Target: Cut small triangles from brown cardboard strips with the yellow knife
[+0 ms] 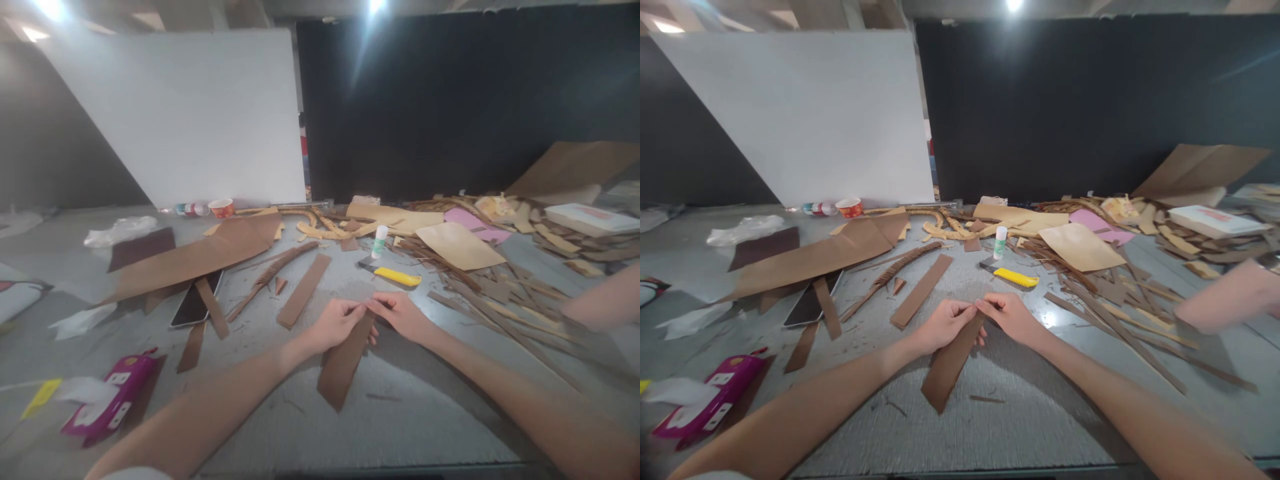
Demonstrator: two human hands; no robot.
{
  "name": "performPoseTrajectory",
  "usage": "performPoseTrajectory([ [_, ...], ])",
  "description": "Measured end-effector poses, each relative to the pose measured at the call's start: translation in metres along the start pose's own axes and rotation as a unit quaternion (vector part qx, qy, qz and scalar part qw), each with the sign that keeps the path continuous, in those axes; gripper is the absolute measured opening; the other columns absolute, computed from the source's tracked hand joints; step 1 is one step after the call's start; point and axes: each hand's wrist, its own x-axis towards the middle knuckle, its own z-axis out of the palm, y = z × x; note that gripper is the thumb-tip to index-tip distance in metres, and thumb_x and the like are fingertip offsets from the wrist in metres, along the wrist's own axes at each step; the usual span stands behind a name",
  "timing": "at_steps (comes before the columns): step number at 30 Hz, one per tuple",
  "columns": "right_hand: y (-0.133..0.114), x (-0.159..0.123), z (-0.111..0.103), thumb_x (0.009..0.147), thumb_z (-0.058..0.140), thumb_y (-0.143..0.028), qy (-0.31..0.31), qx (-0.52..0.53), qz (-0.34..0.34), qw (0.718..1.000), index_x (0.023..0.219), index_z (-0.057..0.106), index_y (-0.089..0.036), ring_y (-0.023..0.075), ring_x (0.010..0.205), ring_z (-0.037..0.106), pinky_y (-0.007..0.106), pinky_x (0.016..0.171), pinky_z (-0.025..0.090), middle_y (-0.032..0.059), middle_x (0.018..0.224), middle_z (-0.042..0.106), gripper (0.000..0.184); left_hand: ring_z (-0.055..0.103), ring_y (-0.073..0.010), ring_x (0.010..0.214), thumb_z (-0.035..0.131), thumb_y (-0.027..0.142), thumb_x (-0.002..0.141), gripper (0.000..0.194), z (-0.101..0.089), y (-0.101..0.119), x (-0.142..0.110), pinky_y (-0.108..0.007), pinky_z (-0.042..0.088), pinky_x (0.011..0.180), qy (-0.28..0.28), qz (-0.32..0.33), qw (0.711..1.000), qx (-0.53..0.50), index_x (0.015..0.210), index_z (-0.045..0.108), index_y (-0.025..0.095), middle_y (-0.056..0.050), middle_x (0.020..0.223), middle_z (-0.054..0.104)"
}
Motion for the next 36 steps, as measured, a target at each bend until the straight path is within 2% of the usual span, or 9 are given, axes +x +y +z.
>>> performPoseTrajectory([
  [5,0.008,0.002,-0.005,0.104,0.054,-0.063,0.031,-0.029,-0.021,0.999,0.076,0.061,-0.022,0.0160,0.066,0.051,0.028,0.063,0.039,-0.0017,0.069,0.060,0.050,0.072,-0.0214,0.067,0.059,0.081,0.091,0.070,0.002,0.005,-0.002,-0.031,0.056,0.064,-0.005,-0.017,1.000,0.018,0.084,0.071,0.012,-0.015,0.080,0.076],
  [7,0.010,0.003,-0.009,0.106,0.052,-0.062,0.031,-0.053,-0.033,0.998,0.075,0.061,-0.022,0.0166,0.067,0.052,0.028,0.064,0.039,-0.0010,0.069,0.059,0.051,0.069,-0.0205,0.069,0.055,0.079,0.093,0.068,0.002,0.007,-0.002,-0.029,0.052,0.065,-0.003,-0.008,0.999,0.048,0.082,0.069,0.014,-0.011,0.077,0.072],
  [11,0.009,0.005,-0.017,0.105,0.052,-0.062,0.053,-0.093,-0.050,0.993,0.072,0.061,-0.022,0.0175,0.068,0.053,0.029,0.065,0.039,-0.0002,0.068,0.059,0.053,0.044,-0.0126,0.061,0.052,0.069,0.098,0.059,0.002,0.011,-0.004,-0.026,0.030,0.058,0.047,0.052,0.981,0.179,0.067,0.049,0.020,0.003,0.061,0.045],
  [15,0.006,0.006,-0.016,0.101,0.057,-0.067,0.061,-0.053,-0.037,0.996,0.073,0.063,-0.022,0.0174,0.067,0.053,0.029,0.064,0.040,0.0002,0.069,0.060,0.054,0.029,-0.0117,0.061,0.045,0.065,0.100,0.056,0.002,0.010,-0.005,-0.028,0.019,0.058,0.055,0.063,0.970,0.229,0.067,0.035,0.022,0.005,0.063,0.029],
  [20,0.006,0.005,-0.007,0.097,0.059,-0.072,0.044,0.032,0.007,0.999,0.071,0.057,-0.023,0.0146,0.056,0.044,0.029,0.055,0.033,-0.0028,0.061,0.052,0.056,0.027,-0.0120,0.061,0.045,0.062,0.100,0.053,0.003,0.007,-0.004,-0.029,0.018,0.057,0.060,0.062,0.970,0.229,0.067,0.034,0.022,0.005,0.064,0.028],
  [27,0.012,0.008,-0.005,0.100,0.051,-0.075,0.052,0.043,0.040,0.997,0.068,0.058,-0.023,0.0164,0.057,0.053,0.031,0.059,0.039,-0.0003,0.059,0.058,0.062,0.026,-0.0117,0.060,0.043,0.059,0.100,0.049,0.001,0.007,-0.003,-0.029,0.018,0.056,0.056,0.049,0.971,0.227,0.069,0.033,0.023,0.005,0.064,0.027],
  [30,0.010,0.009,-0.003,0.101,0.045,-0.078,0.060,0.069,0.060,0.994,0.074,0.062,-0.022,0.0167,0.056,0.050,0.031,0.056,0.035,-0.0008,0.058,0.056,0.064,0.028,-0.0117,0.060,0.045,0.057,0.100,0.048,0.002,0.006,-0.002,-0.029,0.019,0.057,0.057,0.050,0.971,0.228,0.068,0.034,0.022,0.005,0.064,0.030],
  [34,0.005,0.007,0.001,0.091,0.065,-0.076,0.047,0.017,0.041,0.998,0.069,0.060,-0.022,0.0145,0.056,0.043,0.030,0.055,0.029,-0.0028,0.058,0.052,0.059,0.030,-0.0119,0.062,0.045,0.056,0.099,0.048,0.001,0.005,-0.001,-0.028,0.020,0.058,0.065,0.051,0.966,0.245,0.067,0.038,0.022,0.004,0.064,0.032],
  [36,0.003,0.006,0.001,0.089,0.067,-0.076,0.038,-0.001,0.049,0.998,0.068,0.059,-0.022,0.0145,0.055,0.044,0.029,0.055,0.030,-0.0027,0.058,0.054,0.058,0.029,-0.0117,0.062,0.044,0.058,0.100,0.049,0.000,0.004,0.000,-0.028,0.020,0.058,0.057,0.048,0.968,0.242,0.068,0.038,0.022,0.005,0.065,0.031],
])
